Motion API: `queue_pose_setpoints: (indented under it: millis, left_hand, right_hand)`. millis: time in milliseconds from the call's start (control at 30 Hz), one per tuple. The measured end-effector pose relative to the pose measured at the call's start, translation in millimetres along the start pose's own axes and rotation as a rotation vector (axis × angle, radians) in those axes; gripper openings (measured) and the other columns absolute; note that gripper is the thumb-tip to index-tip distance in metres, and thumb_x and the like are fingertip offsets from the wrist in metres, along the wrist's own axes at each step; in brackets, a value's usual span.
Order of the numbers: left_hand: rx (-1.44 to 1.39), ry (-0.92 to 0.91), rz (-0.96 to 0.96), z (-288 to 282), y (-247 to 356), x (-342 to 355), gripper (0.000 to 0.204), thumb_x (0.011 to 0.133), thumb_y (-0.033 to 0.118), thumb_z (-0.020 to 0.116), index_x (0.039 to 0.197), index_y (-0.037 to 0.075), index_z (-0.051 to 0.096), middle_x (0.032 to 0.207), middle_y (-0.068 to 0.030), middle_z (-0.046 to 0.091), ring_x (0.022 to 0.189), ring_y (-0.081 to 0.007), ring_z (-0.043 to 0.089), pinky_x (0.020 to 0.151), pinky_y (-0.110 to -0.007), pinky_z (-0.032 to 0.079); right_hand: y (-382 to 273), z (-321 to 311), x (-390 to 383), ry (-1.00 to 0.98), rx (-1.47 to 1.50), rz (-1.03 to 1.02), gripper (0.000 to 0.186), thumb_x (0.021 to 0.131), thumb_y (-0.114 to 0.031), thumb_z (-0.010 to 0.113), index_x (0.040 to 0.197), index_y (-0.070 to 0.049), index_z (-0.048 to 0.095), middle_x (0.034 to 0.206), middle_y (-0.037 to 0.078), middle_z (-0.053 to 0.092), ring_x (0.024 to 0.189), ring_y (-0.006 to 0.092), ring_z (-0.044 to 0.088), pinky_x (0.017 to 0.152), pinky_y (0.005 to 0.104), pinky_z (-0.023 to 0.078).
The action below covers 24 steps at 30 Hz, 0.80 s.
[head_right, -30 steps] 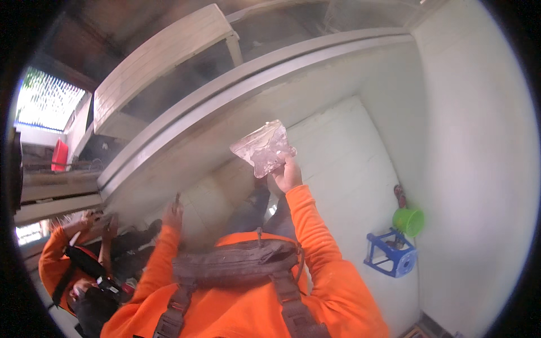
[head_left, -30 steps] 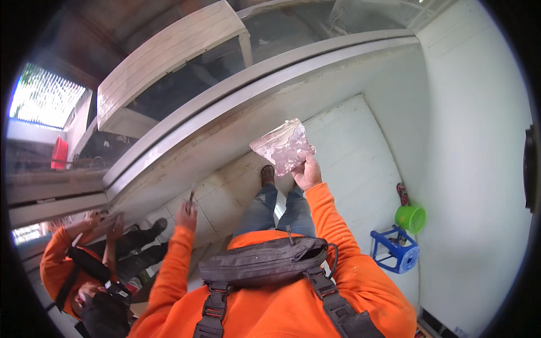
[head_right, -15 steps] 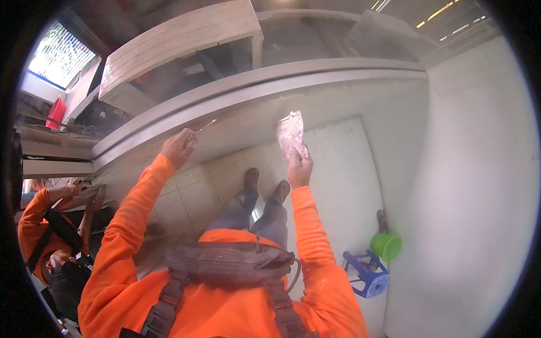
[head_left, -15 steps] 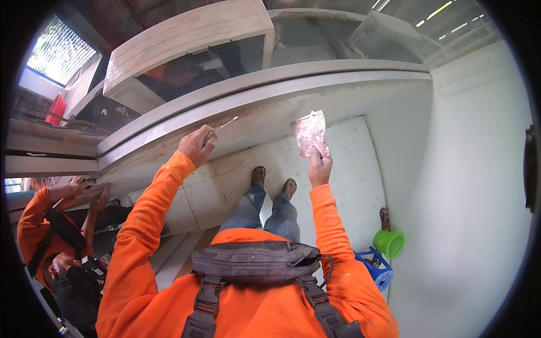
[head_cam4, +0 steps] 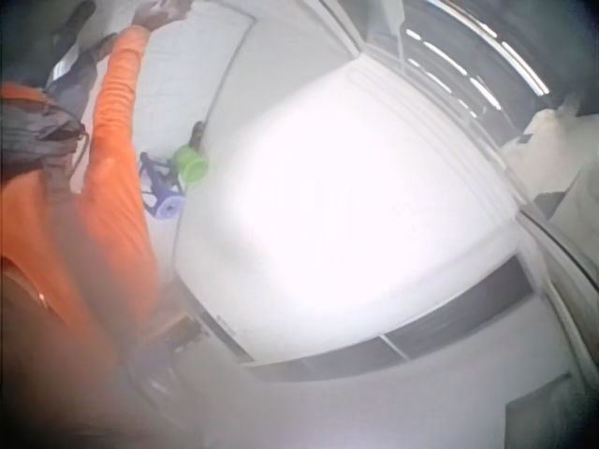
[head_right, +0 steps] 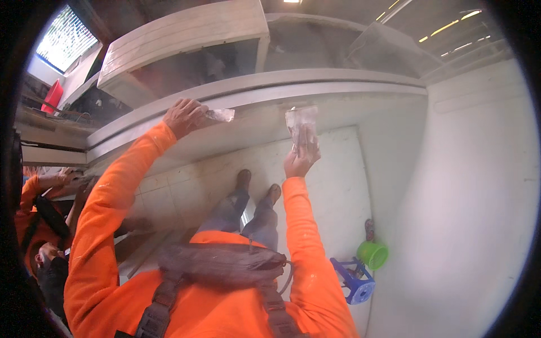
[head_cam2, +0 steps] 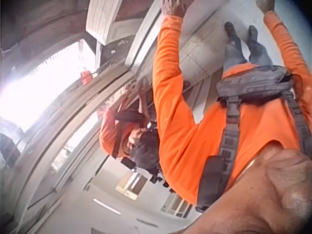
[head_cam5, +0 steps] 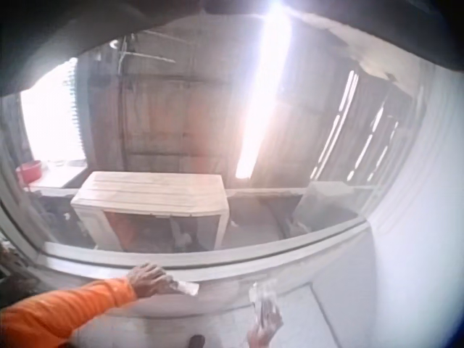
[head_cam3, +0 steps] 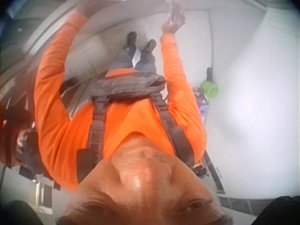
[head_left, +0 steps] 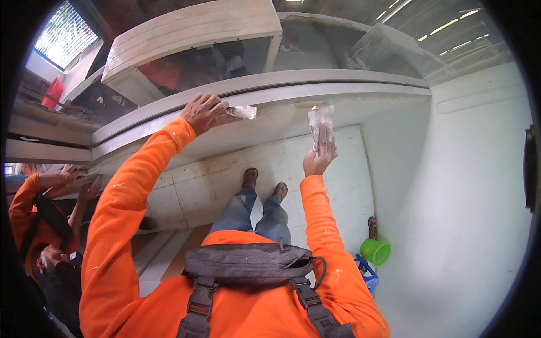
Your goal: The person applies a substance to a wall using a putty knife and a scraper, then stands and uses the tools to smooth the material along a different section of the wall.
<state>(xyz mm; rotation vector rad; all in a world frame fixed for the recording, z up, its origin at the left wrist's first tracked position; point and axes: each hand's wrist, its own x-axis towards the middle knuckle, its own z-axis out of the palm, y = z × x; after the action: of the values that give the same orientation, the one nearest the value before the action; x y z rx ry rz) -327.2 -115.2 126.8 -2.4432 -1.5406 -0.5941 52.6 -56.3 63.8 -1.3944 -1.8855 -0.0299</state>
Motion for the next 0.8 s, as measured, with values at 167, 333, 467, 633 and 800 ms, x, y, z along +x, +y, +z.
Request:
queue_pose_setpoints:
  millis: [167,333,467,633,800]
  left_hand:
    - [-0.082,-0.131,0.167,22.4,-6.4,24.3,0.039,0.083,0.021,0.069,0.118,0.008,0.055,0.107,-0.0094,0.059,0.102,-0.0291,0.056,0.09,-0.042,0.046]
    - [-0.127,-0.115,0.268,43.7,-6.4,45.0,0.038,0.086,0.022,0.068,0.117,0.006,0.055,0.118,-0.0133,0.058,0.116,-0.0323,0.055,0.095,-0.043,0.047]
    - [-0.218,-0.1,0.271,52.1,-5.9,52.9,0.037,0.086,0.018,0.067,0.117,0.005,0.052,0.12,-0.0147,0.057,0.114,-0.0347,0.056,0.093,-0.045,0.048]
    - [-0.238,-0.108,0.242,45.6,-2.9,59.4,0.042,0.08,0.016,0.072,0.114,0.006,0.05,0.115,-0.0137,0.057,0.112,-0.0347,0.057,0.087,-0.044,0.05]
    - [-0.24,-0.1,0.24,46.0,-4.0,62.1,0.043,0.079,0.017,0.072,0.115,0.006,0.05,0.115,-0.013,0.057,0.111,-0.0338,0.057,0.086,-0.044,0.05]
  right_hand:
    - [69.5,29.5,22.7,0.076,-0.092,0.044,0.068,0.085,-0.004,0.057,0.149,-0.022,0.043,0.153,0.008,0.043,0.137,0.0356,0.039,0.105,0.0519,0.029]
    - [100.0,50.6,35.6,0.051,0.073,0.052,0.066,0.092,-0.003,0.052,0.153,-0.022,0.034,0.155,0.014,0.036,0.138,0.0416,0.035,0.113,0.0517,0.026]
    - [117.8,71.4,39.9,-0.008,-0.063,0.098,0.065,0.091,-0.001,0.051,0.152,-0.018,0.035,0.154,0.018,0.036,0.138,0.0432,0.035,0.113,0.0503,0.027]
    - [128.7,101.6,56.9,0.134,0.123,-0.015,0.075,0.082,0.007,0.049,0.152,-0.015,0.034,0.155,0.022,0.031,0.138,0.0453,0.034,0.11,0.0527,0.029]
    - [122.9,120.3,52.4,0.061,-0.17,0.041,0.081,0.082,-0.003,0.056,0.155,-0.013,0.024,0.158,0.022,0.025,0.141,0.0446,0.029,0.111,0.0565,0.026]
